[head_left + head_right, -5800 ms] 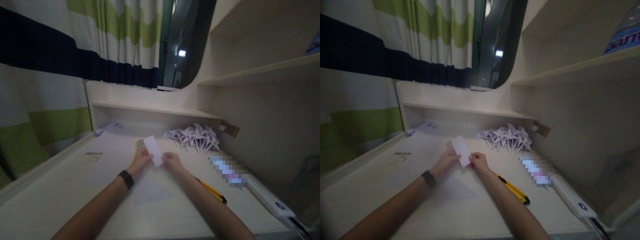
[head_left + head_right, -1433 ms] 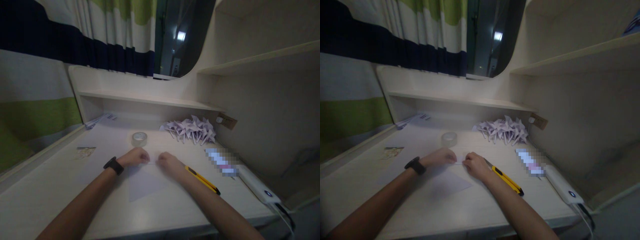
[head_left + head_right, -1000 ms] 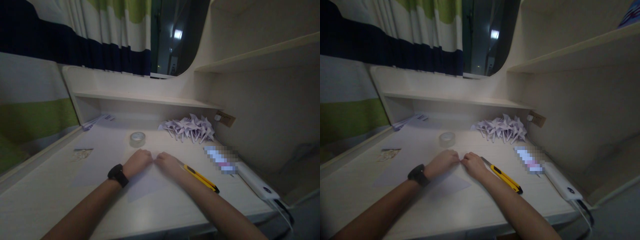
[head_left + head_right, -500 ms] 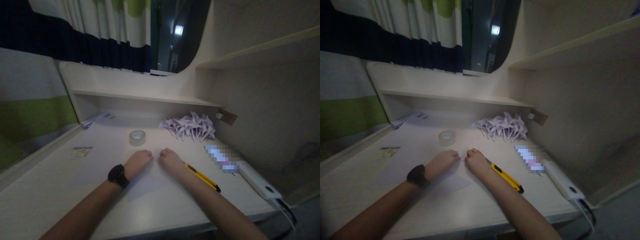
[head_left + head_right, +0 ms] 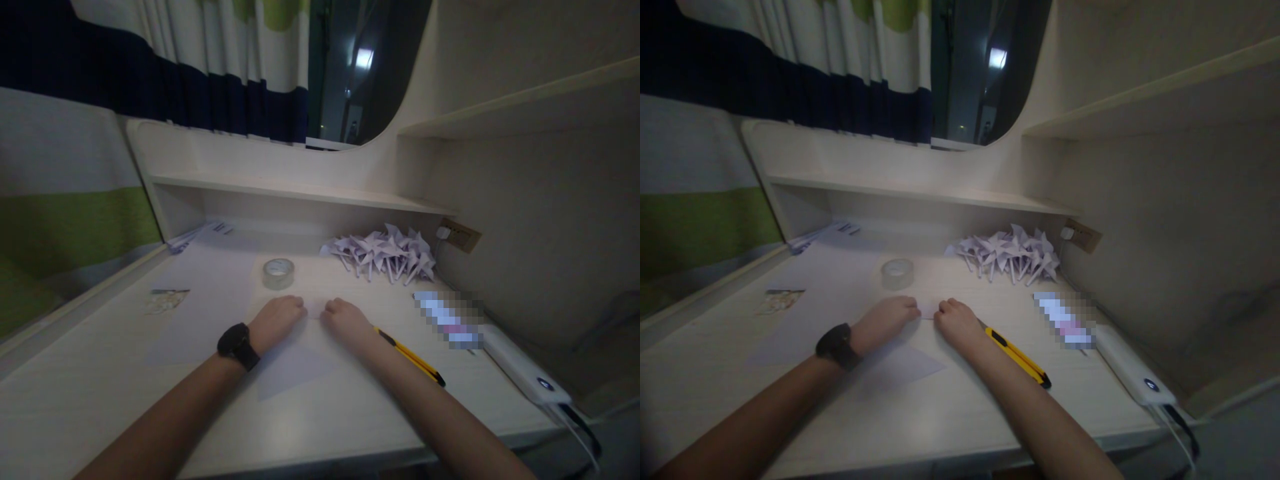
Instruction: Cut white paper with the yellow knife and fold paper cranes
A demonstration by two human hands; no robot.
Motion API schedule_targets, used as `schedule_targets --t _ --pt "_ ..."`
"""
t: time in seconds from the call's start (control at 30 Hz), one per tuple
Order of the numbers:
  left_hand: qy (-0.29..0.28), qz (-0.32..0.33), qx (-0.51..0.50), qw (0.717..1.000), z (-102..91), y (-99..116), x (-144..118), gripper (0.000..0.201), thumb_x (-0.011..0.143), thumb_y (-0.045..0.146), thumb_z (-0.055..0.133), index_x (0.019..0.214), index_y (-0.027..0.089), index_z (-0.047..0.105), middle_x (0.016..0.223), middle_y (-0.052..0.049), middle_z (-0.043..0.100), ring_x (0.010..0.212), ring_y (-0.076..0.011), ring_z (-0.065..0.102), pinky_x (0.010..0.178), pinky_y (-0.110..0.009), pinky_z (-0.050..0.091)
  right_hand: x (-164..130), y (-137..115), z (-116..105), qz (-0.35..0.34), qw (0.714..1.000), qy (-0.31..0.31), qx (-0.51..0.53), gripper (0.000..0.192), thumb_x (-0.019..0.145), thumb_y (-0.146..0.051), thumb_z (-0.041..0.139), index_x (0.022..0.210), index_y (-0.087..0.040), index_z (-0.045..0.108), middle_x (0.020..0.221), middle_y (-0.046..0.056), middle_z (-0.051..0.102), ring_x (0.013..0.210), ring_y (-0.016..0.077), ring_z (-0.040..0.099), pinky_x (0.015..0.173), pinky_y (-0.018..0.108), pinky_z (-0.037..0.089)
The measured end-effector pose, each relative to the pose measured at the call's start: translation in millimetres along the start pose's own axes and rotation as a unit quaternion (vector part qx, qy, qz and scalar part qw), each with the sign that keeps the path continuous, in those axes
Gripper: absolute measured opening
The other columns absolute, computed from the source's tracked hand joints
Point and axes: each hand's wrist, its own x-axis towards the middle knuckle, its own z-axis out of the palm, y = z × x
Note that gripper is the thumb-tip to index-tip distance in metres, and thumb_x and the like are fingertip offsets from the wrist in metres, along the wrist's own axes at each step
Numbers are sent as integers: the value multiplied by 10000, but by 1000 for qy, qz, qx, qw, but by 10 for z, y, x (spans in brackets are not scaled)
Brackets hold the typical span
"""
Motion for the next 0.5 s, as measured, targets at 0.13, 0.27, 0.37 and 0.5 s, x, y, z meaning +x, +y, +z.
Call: schedule_targets --t 0.13,0.27,0.37,0.5 --pt "-2 -1 2 1000 -40 12 2 221 844 57 470 857 159 666 853 -72 628 804 -200 587 700 -306 426 6 0 2 0 1000 -5 0 154 891 -157 531 932 -128 676 914 115 652 884 225 584 771 302 443" --pt "-7 -3 -10 1000 -61 15 -12 257 841 55 461 904 171 682 844 -69 638 805 -204 596 713 -308 426 14 20 17 19 999 3 26 173 901 -155 500 986 -143 650 938 119 649 893 229 591 758 302 445" --pt "7 -6 -45 999 -6 -39 -23 268 846 67 460 923 176 693 849 -70 651 828 -203 604 737 -303 428 22 74 46 32 997 16 73 221 877 -109 488 1038 -155 633 966 106 657 920 216 595 795 295 433" --pt "20 -3 -151 988 89 -169 -11 261 885 119 449 930 173 700 885 -65 693 875 -189 622 801 -290 431 19 188 95 23 985 28 167 288 815 -61 507 1031 -173 660 979 75 683 927 182 615 819 254 418"
